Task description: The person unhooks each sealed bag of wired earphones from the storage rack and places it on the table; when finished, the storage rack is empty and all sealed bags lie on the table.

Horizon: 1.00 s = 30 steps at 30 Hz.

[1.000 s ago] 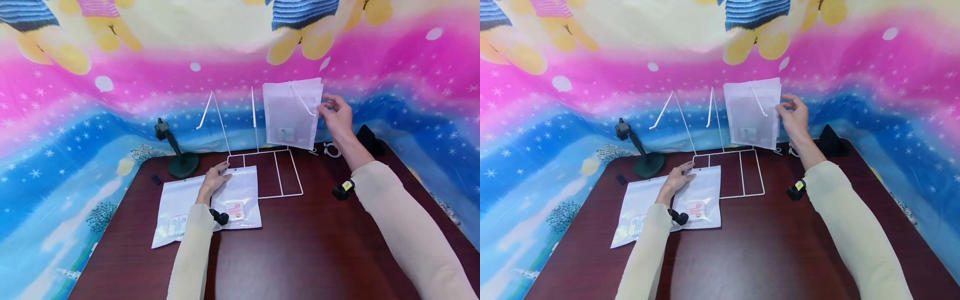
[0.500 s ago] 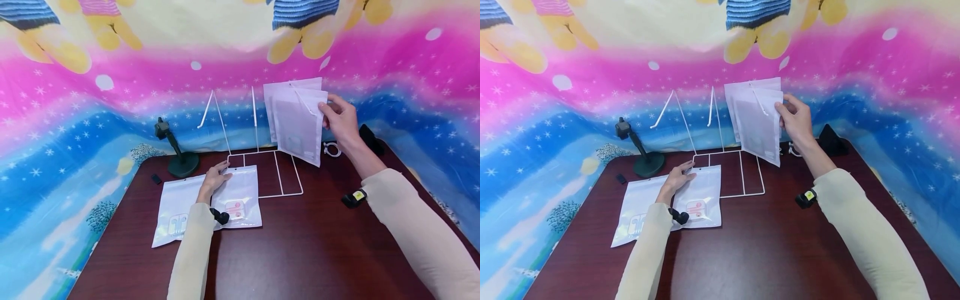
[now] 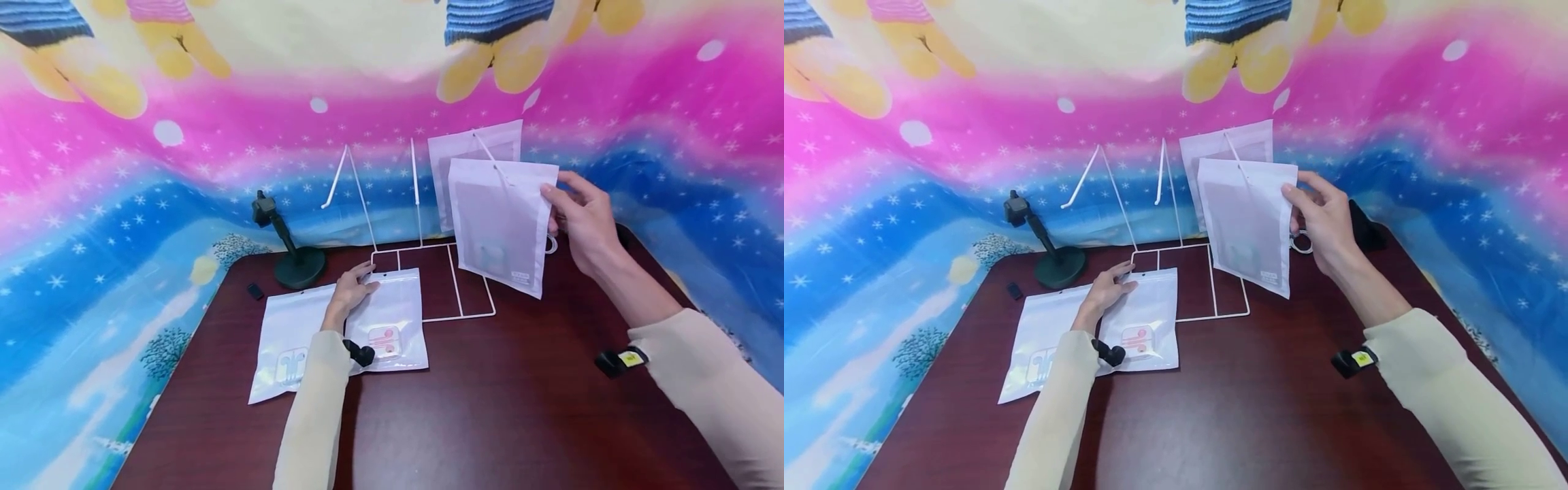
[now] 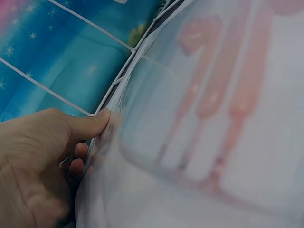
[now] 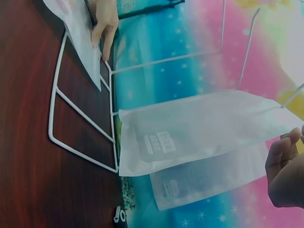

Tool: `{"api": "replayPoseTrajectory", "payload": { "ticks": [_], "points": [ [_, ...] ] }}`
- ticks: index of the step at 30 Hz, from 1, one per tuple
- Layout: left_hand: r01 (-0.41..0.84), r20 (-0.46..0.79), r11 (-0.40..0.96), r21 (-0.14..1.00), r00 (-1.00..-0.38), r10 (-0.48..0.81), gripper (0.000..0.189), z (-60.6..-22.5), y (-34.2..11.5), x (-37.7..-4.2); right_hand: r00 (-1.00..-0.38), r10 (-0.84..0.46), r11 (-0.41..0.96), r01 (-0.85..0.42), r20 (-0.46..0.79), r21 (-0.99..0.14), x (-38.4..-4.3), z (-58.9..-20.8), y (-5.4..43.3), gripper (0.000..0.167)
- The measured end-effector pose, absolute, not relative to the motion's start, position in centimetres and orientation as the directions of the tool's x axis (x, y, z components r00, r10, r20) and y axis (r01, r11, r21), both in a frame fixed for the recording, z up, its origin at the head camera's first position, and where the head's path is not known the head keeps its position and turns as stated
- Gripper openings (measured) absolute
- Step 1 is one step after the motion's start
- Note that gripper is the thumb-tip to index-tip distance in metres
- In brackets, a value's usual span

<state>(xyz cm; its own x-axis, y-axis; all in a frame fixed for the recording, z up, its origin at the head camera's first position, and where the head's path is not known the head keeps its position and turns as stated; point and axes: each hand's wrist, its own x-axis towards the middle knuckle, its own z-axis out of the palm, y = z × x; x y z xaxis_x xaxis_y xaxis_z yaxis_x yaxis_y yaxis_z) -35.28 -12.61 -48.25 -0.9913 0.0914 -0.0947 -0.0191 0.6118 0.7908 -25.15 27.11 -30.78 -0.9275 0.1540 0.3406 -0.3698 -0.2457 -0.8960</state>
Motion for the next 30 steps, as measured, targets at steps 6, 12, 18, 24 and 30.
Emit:
{"api": "replayPoseTrajectory", "payload": {
  "ticks": [6, 12, 18, 24, 30],
  "points": [
    [-0.013, -0.087, 0.615, 0.788, -0.992, 0.091, 0.054, -48.4, -12.7, -35.3, -0.942, 0.109, -0.299, -0.335, 0.317, -0.893, -23.1, -30.6, 27.3, 0.021],
    [-0.013, -0.087, 0.607, 0.795, -0.992, 0.092, 0.054, -48.3, -12.6, -35.1, -0.947, 0.068, -0.329, -0.319, 0.315, -0.889, -21.3, -30.4, 27.8, 0.02],
    [-0.019, -0.09, 0.604, 0.797, -0.992, 0.087, 0.054, -48.3, -12.6, -35.2, -0.942, 0.036, -0.385, -0.32, 0.333, -0.865, -20.1, -30.2, 28.1, 0.021],
    [-0.016, -0.083, 0.597, 0.802, -0.993, 0.085, 0.053, -48.3, -12.6, -35.3, -0.936, 0.044, -0.386, -0.338, 0.349, -0.858, -19.4, -29.8, 28.1, 0.021],
    [-0.005, -0.075, 0.59, 0.807, -0.993, 0.095, 0.053, -48.2, -12.6, -35.2, -0.93, 0.06, -0.392, -0.355, 0.362, -0.849, -18.9, -29.4, 28.2, 0.022]
  ]
}}
